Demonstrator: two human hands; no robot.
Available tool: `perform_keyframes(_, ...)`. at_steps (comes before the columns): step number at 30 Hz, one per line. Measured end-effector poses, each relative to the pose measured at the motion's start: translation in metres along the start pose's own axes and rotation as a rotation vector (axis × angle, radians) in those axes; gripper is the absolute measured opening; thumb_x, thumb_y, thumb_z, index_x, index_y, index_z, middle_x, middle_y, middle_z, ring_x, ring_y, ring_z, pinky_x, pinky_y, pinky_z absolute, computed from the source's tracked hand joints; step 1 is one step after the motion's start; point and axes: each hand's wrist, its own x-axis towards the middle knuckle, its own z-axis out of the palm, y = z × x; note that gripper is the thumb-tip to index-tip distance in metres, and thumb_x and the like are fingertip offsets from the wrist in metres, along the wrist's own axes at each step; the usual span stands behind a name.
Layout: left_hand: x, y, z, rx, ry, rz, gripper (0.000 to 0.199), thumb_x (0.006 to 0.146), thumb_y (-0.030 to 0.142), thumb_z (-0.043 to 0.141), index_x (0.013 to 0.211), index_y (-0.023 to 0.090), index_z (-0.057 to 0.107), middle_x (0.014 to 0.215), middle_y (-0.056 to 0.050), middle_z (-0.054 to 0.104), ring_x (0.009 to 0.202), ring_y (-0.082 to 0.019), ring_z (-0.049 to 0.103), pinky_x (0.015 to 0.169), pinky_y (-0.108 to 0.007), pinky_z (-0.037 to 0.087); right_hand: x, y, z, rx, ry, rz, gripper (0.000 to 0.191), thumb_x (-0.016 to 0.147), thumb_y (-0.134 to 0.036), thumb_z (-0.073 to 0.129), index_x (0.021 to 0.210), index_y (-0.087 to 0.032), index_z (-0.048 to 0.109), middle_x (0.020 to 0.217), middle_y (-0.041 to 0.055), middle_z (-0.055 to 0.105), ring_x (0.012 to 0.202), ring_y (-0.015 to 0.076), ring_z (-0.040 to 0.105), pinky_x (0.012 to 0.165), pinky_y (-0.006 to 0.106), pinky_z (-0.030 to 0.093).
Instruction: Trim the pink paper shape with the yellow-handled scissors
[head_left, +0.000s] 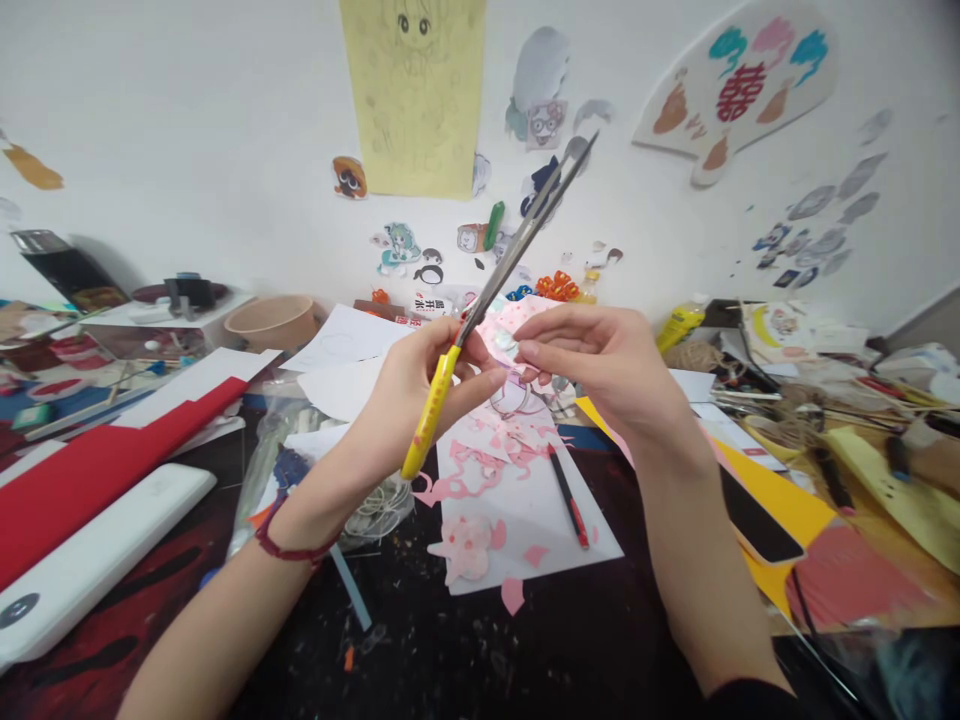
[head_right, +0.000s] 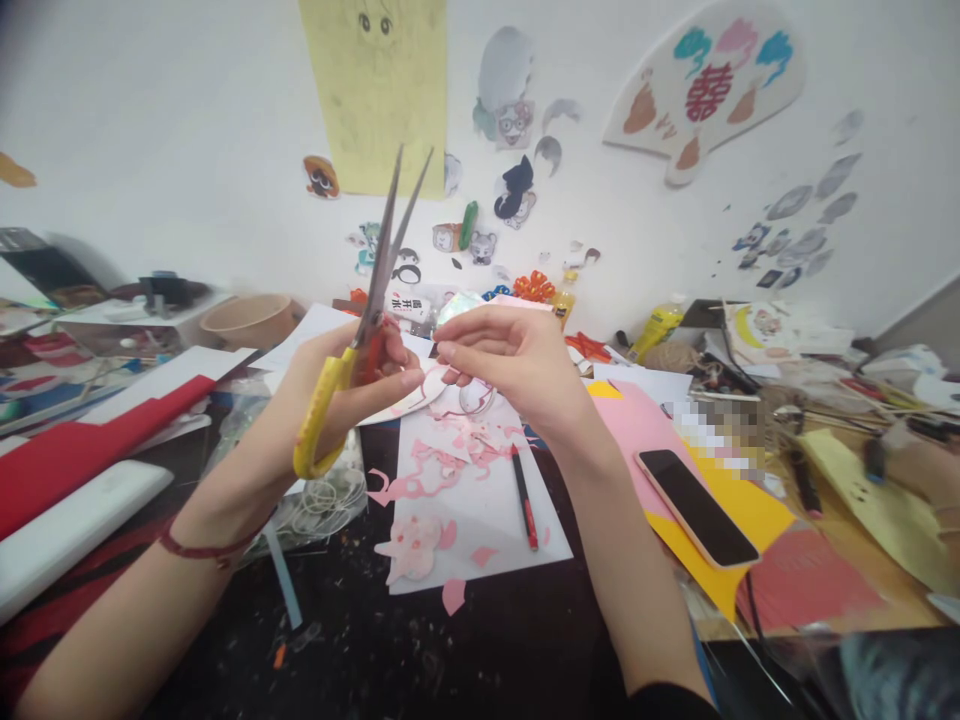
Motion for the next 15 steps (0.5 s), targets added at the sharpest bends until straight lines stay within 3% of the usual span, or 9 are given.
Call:
perform_keyframes(10, 0.0003, 0.0052, 0.0023, -0.006, -0.017, -0.045, 0.024, 0.074, 0.026, 0.079, 0.080, 0.019, 0.056, 0.073, 0.003, 0.059, 0.062, -0.010, 0.052, 0.059, -0.025, 0.042, 0.0010, 0.0028, 0.0024, -0.020, -0.025, 0.030, 0.016, 0.073, -0.025, 0.083, 0.086, -0.018, 0.077, 0.077, 0.0016, 0.074, 0.067, 0.0127, 0.070, 0.063, 0.025, 0.056)
perform_keyframes(15, 0.0000, 0.0031, 0.0000, -0.025, 0.026, -0.045, 0.025, 0.074, 0.028, 0.080, 0.078, 0.019, 0.056, 0.076, 0.003, 0.060, 0.066, -0.010, 0.053, 0.061, -0.025, 0.041, 0.0002, -0.0005, 0.0014, -0.019, -0.037, -0.037, 0.026, 0.088, -0.042, 0.069, 0.096, -0.019, 0.075, 0.084, 0.0036, 0.073, 0.072, 0.0119, 0.068, 0.067, 0.026, 0.054)
